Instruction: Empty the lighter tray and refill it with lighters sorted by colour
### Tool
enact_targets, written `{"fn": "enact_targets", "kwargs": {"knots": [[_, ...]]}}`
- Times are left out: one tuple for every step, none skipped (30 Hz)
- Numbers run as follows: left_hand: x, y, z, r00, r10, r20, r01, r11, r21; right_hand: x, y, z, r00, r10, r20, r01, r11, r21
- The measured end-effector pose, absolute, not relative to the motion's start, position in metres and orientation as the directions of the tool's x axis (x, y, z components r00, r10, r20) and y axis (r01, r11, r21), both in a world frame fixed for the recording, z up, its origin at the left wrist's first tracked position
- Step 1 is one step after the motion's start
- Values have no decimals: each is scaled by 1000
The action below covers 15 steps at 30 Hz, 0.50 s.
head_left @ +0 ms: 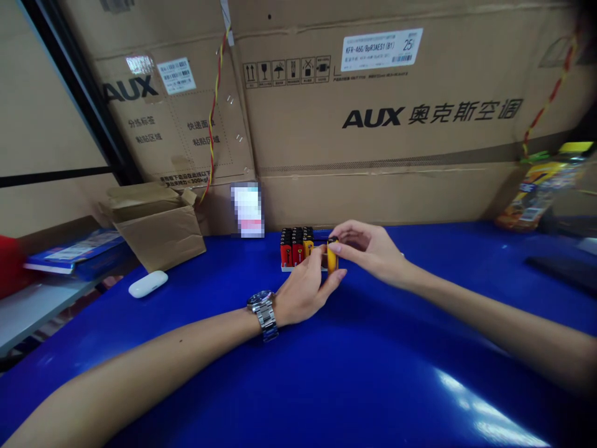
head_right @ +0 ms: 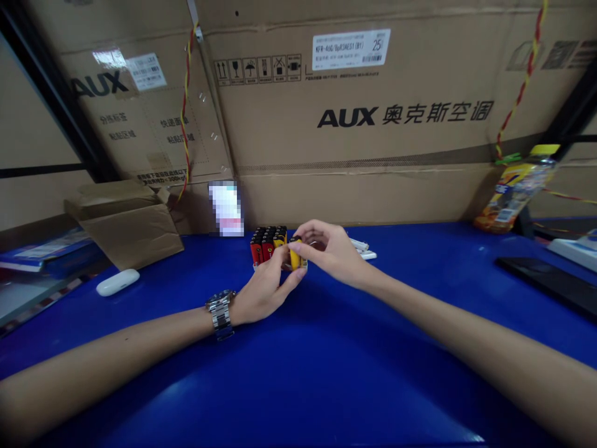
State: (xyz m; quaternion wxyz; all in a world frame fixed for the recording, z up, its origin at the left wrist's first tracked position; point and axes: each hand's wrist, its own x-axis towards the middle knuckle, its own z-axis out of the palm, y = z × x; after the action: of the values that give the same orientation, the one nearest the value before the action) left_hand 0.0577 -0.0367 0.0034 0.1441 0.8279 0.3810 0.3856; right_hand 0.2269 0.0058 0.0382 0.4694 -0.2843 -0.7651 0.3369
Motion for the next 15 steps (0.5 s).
{"fn": "enact_targets", "kwargs": {"knots": [[57, -36, 3, 423, 743, 519, 529, -667, 524, 226, 1, 36, -405, 756, 514, 103, 596, -796], [57, -36, 4, 425, 746, 512, 538, -663, 520, 225, -2, 33, -419, 760, 497, 87, 578, -811], [57, -35, 4, 426, 750, 506, 540, -659, 523, 225, -3, 31, -438, 761, 478, 71, 559, -826], [56, -35, 5, 426, 754, 499, 533, -655, 535, 226, -2, 28, -452, 761, 464, 54, 543, -838], [56, -35, 5, 421, 760, 495, 522, -649, 553, 227, -1, 26, -455, 763, 459, 38, 532, -846], [56, -35, 6, 407, 770, 491, 509, -638, 578, 228, 1, 24, -449, 766, 460, 25, 526, -850], [55, -35, 6, 386, 784, 486, 499, -620, 606, 229, 3, 22, -436, 770, 466, 17, 524, -851], [54, -35, 7, 362, 801, 477, 489, -598, 634, 230, 5, 20, -424, 773, 472, 16, 527, -850], [54, -36, 8, 341, 817, 465, 481, -577, 660, 231, 6, 17, -420, 775, 472, 24, 530, -848], [53, -37, 9, 328, 828, 455, 473, -561, 680, 232, 8, 15, -430, 775, 462, 43, 529, -847], [53, -37, 9, 323, 833, 449, 466, -553, 691, 232, 9, 13, -449, 775, 444, 70, 526, -848], [53, -38, 10, 321, 834, 449, 462, -552, 695, 233, 10, 10, -468, 775, 424, 100, 523, -846], [53, -38, 11, 318, 832, 455, 463, -555, 691, 233, 11, 8, -483, 776, 405, 131, 521, -843], [53, -39, 12, 312, 830, 462, 475, -558, 681, 233, 11, 6, -497, 776, 388, 159, 521, -839], [53, -39, 12, 303, 831, 466, 497, -555, 667, 233, 11, 4, -508, 776, 374, 183, 522, -833]]}}
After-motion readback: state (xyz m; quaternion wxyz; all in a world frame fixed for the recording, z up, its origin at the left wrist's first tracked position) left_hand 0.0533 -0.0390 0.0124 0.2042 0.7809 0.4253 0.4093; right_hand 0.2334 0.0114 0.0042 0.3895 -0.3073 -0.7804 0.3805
